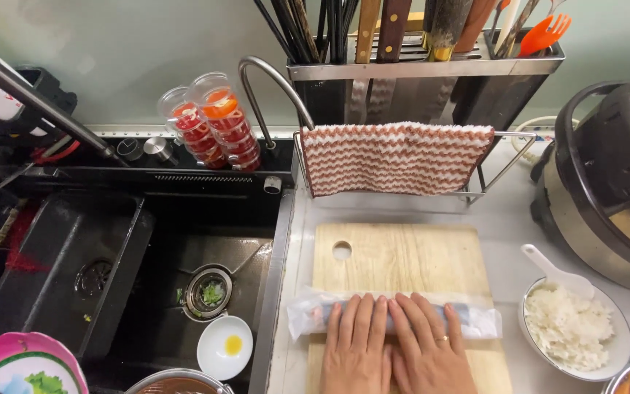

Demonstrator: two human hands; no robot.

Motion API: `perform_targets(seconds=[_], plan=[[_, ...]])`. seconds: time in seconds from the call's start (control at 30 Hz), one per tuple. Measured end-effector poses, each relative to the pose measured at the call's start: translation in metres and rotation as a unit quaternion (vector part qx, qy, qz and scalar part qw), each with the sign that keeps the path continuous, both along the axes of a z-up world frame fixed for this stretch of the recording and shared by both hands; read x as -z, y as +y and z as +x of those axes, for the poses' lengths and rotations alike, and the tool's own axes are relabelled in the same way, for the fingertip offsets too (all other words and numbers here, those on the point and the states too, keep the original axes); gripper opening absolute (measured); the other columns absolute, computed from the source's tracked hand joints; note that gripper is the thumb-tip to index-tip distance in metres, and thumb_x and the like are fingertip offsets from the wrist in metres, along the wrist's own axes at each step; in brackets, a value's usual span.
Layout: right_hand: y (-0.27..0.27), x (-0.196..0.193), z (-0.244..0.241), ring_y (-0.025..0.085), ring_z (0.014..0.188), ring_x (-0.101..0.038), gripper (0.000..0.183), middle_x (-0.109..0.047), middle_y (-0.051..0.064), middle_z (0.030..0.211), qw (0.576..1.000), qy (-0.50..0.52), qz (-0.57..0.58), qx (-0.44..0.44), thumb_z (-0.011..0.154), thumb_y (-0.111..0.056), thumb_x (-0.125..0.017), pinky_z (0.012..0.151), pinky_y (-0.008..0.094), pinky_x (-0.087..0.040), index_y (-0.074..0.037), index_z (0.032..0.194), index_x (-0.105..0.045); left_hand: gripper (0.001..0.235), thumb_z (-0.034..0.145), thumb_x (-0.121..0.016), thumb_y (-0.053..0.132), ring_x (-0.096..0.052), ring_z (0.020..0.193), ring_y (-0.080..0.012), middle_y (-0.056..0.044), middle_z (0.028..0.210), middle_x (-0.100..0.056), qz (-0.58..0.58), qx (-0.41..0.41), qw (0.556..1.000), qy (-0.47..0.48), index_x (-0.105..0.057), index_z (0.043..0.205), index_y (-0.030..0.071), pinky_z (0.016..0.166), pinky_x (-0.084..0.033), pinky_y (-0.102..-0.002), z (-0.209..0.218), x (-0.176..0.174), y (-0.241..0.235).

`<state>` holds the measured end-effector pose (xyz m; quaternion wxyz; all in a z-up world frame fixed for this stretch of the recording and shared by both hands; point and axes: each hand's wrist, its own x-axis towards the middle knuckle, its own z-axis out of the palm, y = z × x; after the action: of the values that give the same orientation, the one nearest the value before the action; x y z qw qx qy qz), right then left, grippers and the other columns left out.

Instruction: Assembling kimbap by layering rice, carrots, cucumber, and egg on seaweed and rolling it using plastic wrap.

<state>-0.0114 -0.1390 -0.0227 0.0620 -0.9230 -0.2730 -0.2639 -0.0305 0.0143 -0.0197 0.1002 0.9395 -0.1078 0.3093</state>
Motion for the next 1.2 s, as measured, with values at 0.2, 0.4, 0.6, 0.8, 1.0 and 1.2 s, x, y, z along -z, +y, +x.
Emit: perform_targets(seconds=[0.2,0.4,0.6,0.8,1.0,1.2], plan=[[0.001,-0.027,0.037,0.023,0.108,-0.059,0.064,-0.062,0.001,0.125,0.997,0.072,-0.034,-0.013,0.081,-0.036,-0.047,0.095,0.043,-0.040,-0.017,0.142,-0.052,0.051,0.097,-0.050,0.040,-0.046,0.084,-0.0326,-0.015,0.103,-0.054,-0.040,0.087,0.986,0.138,-0.054,0.130,0.001,0.079,-0.038,-0.048,0.037,-0.024,0.009],[-0.012,-0.034,0.049,0.024,0.100,-0.062,0.055,-0.067,0.000,0.117,0.985,0.163,0.017,-0.056,0.088,-0.031,-0.044,0.085,0.044,-0.045,-0.017,0.139,-0.055,0.037,0.102,-0.043,0.042,-0.049,0.085,-0.0355,-0.015,0.097,-0.056,-0.078,0.069,0.979,0.173,-0.055,0.107,0.008,0.079,-0.038,-0.050,0.043,-0.031,0.010],[-0.025,-0.020,0.020,0.027,0.122,-0.059,0.051,-0.057,0.002,0.143,0.996,0.073,0.043,0.025,0.092,-0.037,-0.054,0.099,0.039,-0.045,-0.026,0.142,-0.054,0.045,0.094,-0.052,0.023,-0.050,0.112,-0.0380,-0.019,0.120,-0.053,-0.089,0.106,0.985,0.106,-0.055,0.132,0.000,0.118,-0.024,-0.063,0.013,-0.032,0.006],[-0.021,-0.019,0.048,0.025,0.105,-0.059,0.059,-0.063,0.000,0.120,0.995,0.087,-0.032,0.035,0.096,-0.060,-0.041,0.092,0.045,-0.039,-0.023,0.139,-0.053,0.049,0.091,-0.058,0.032,-0.049,0.097,-0.0376,-0.018,0.114,-0.054,-0.057,0.089,0.991,0.082,-0.052,0.130,0.004,0.098,-0.037,-0.056,0.042,-0.024,0.012],[-0.030,-0.029,0.027,0.024,0.105,-0.060,0.053,-0.063,-0.001,0.120,0.991,0.131,0.014,0.002,0.101,-0.051,-0.035,0.090,0.041,-0.041,-0.021,0.141,-0.053,0.052,0.095,-0.051,0.042,-0.048,0.085,-0.0362,-0.016,0.099,-0.054,-0.052,0.092,0.989,0.099,-0.056,0.127,0.002,0.080,-0.039,-0.050,0.030,-0.036,0.014],[-0.033,-0.027,-0.069,0.022,0.130,-0.062,0.066,-0.063,0.001,0.143,0.994,-0.068,0.080,0.031,0.077,-0.001,-0.062,0.125,0.051,-0.032,-0.029,0.136,-0.059,0.051,0.090,-0.054,0.037,-0.055,0.108,-0.0292,-0.008,0.126,-0.062,-0.050,0.074,0.993,0.081,-0.063,0.137,0.018,0.096,-0.037,-0.054,-0.047,-0.026,0.022]])
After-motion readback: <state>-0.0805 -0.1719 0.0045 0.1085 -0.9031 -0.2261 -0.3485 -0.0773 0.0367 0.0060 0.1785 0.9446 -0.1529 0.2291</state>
